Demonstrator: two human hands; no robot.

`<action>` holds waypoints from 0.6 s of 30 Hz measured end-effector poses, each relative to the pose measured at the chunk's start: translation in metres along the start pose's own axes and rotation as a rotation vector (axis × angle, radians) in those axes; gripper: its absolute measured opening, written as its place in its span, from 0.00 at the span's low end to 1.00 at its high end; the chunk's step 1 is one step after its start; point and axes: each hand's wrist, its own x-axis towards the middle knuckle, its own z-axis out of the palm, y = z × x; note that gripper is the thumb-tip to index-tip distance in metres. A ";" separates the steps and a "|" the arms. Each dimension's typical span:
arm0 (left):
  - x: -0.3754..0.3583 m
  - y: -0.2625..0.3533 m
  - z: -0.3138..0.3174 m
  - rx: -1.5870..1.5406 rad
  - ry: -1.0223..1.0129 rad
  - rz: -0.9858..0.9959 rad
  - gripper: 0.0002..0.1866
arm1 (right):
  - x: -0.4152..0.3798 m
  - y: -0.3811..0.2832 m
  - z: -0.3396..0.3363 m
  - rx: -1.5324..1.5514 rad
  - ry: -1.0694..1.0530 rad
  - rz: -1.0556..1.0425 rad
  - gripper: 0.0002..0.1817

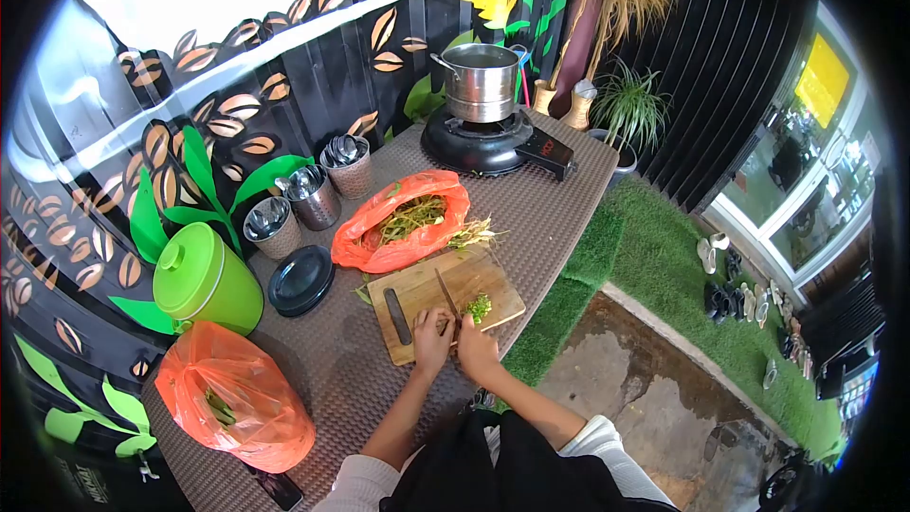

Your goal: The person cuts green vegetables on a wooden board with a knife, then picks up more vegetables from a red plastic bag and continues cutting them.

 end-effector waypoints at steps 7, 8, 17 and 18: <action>0.000 0.001 0.001 0.085 -0.026 0.234 0.09 | 0.009 0.016 -0.012 -0.045 0.041 -0.031 0.10; 0.004 -0.002 0.002 0.063 -0.054 0.229 0.10 | 0.010 0.019 -0.013 -0.045 0.041 -0.031 0.10; 0.012 0.012 0.001 -0.157 -0.072 -0.090 0.11 | -0.001 0.009 -0.018 0.034 -0.085 -0.013 0.12; 0.011 0.011 0.000 -0.139 -0.072 -0.087 0.10 | -0.004 0.007 -0.011 0.018 -0.032 -0.019 0.12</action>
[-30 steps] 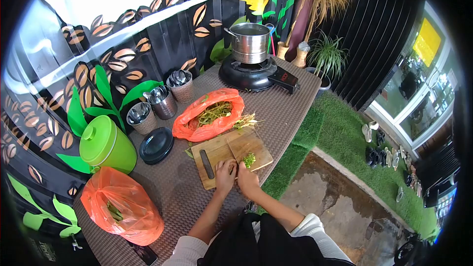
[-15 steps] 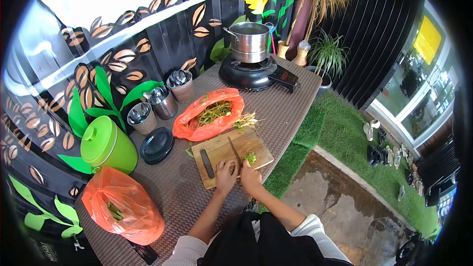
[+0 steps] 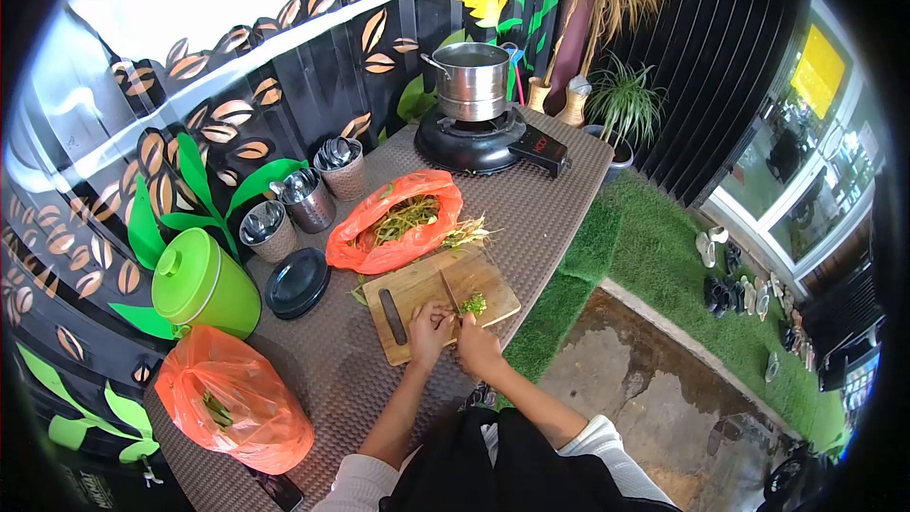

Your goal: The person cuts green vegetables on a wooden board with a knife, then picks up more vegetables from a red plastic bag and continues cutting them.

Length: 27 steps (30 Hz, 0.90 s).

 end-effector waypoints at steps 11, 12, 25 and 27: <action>-0.006 -0.010 0.001 0.146 0.040 0.236 0.09 | 0.015 0.002 -0.010 0.015 0.016 -0.046 0.10; -0.004 -0.008 0.000 0.182 0.040 0.277 0.09 | 0.006 0.000 -0.005 -0.021 0.050 -0.056 0.10; 0.008 -0.024 0.001 -0.078 -0.073 -0.070 0.09 | 0.007 -0.005 -0.003 -0.050 0.069 -0.055 0.09; 0.006 -0.027 0.001 -0.093 -0.051 -0.087 0.09 | 0.006 -0.008 0.005 -0.026 0.046 -0.021 0.10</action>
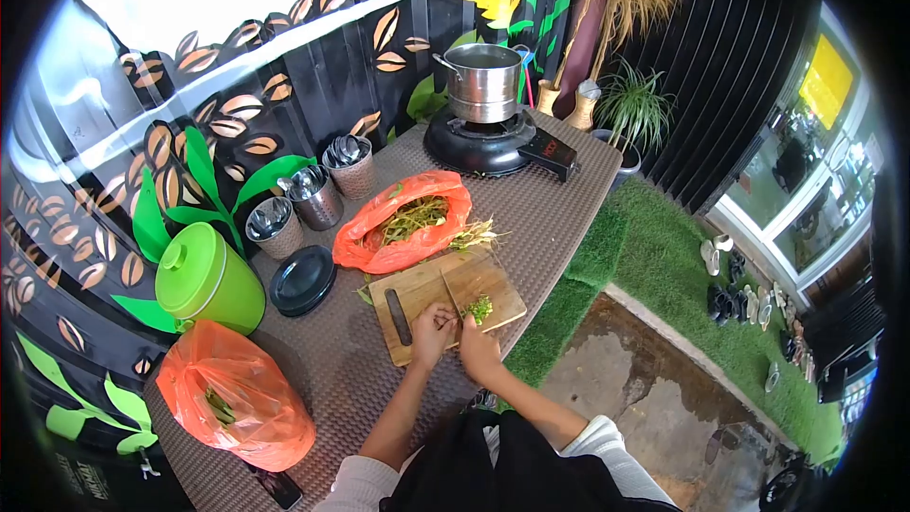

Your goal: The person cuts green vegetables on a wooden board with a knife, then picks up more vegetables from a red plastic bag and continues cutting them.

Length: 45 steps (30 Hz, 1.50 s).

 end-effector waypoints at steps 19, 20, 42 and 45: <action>-0.012 0.014 -0.003 0.071 0.077 0.125 0.09 | 0.018 0.010 -0.007 0.109 -0.057 -0.054 0.12; -0.012 0.015 -0.004 0.083 0.087 0.119 0.09 | 0.016 0.010 -0.008 0.110 -0.057 -0.056 0.12; -0.021 0.010 -0.010 0.239 0.125 0.256 0.10 | 0.007 -0.002 -0.005 0.104 -0.083 -0.005 0.13; -0.022 0.009 -0.008 0.178 0.127 0.191 0.10 | 0.006 0.003 -0.009 0.116 -0.092 -0.049 0.13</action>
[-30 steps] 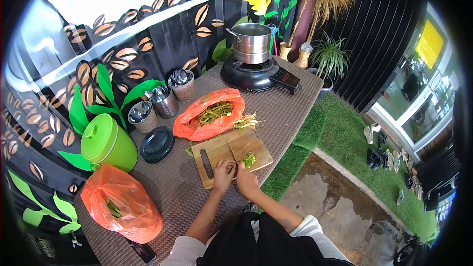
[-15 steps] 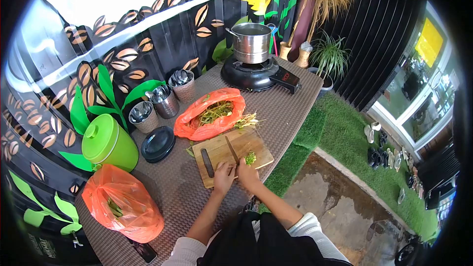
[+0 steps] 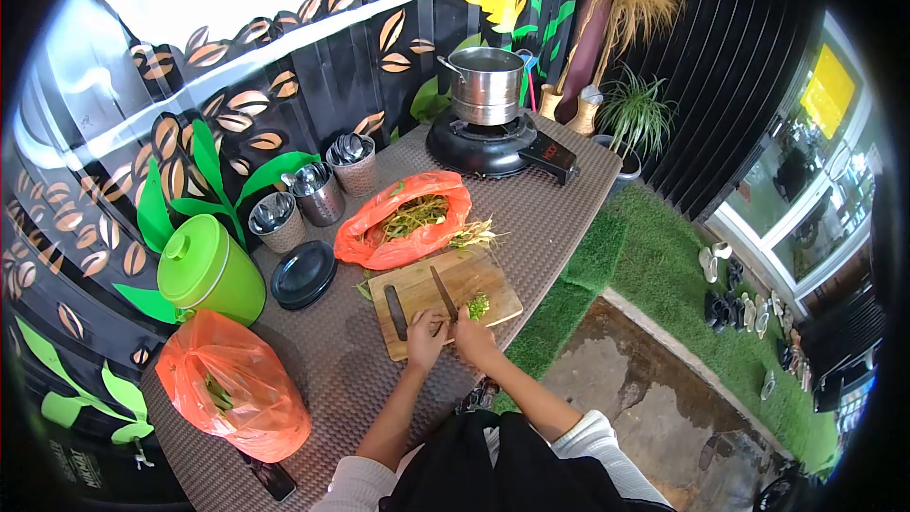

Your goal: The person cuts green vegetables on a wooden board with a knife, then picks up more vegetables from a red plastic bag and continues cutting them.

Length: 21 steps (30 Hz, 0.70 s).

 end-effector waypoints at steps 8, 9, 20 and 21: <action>-0.002 -0.002 0.002 0.006 0.033 -0.028 0.09 | -0.007 -0.017 0.010 -0.013 0.012 0.129 0.12; -0.003 -0.002 0.000 0.011 0.037 -0.007 0.09 | -0.002 -0.015 0.007 0.001 0.016 0.097 0.12; 0.003 0.007 -0.006 -0.157 0.028 -0.100 0.09 | -0.008 -0.013 0.033 -0.051 0.117 0.102 0.14; 0.001 0.004 -0.005 -0.144 0.040 -0.094 0.09 | -0.005 -0.010 0.031 -0.065 0.131 0.074 0.14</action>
